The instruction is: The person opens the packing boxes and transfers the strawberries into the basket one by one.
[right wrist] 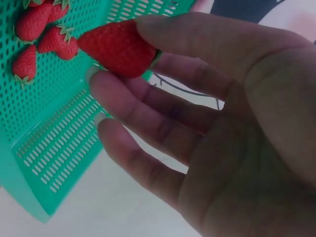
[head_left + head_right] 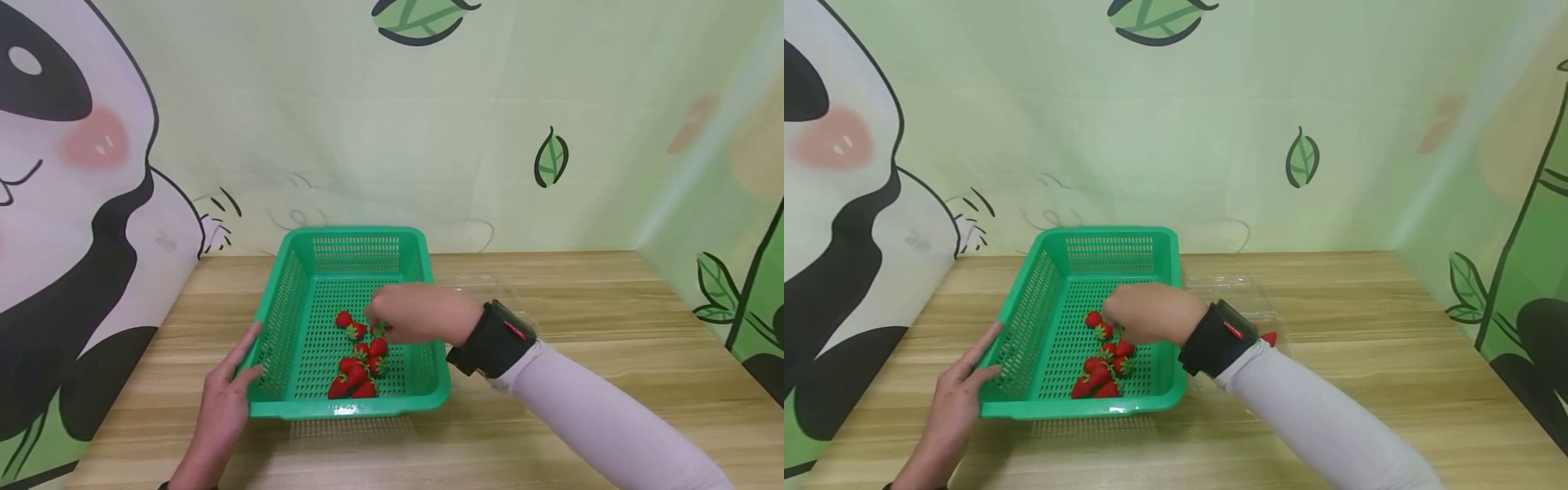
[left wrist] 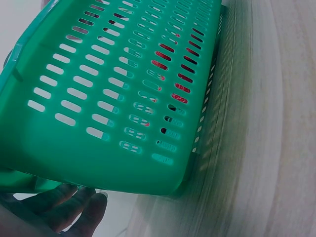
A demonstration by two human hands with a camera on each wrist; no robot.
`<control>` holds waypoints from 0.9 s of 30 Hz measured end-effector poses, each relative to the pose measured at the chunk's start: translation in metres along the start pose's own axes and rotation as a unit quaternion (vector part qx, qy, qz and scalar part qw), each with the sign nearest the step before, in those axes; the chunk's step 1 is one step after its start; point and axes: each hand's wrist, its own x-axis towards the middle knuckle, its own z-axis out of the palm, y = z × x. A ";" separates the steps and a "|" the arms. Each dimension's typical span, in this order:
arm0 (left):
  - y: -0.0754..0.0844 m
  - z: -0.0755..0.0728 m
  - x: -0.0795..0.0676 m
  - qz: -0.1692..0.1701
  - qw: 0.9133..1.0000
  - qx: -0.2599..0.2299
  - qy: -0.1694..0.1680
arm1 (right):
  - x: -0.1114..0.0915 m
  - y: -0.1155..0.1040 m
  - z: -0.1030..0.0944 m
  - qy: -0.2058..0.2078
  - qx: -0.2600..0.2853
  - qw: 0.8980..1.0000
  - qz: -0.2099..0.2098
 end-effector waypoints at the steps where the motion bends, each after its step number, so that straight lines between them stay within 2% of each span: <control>1: 0.000 0.000 0.000 0.000 1.000 -0.002 -0.001 | 0.004 0.000 0.000 -0.003 0.003 1.000 0.001; 12: 0.000 0.000 0.000 -0.003 1.000 0.000 0.006 | 0.043 0.000 0.011 -0.045 -0.007 0.999 0.022; 22: 0.000 0.000 0.001 0.003 1.000 -0.001 0.004 | 0.065 0.004 0.019 -0.074 -0.027 0.995 0.058; 27: 0.000 0.000 0.000 0.000 1.000 0.002 0.006 | 0.075 0.005 0.026 -0.082 -0.058 0.991 0.084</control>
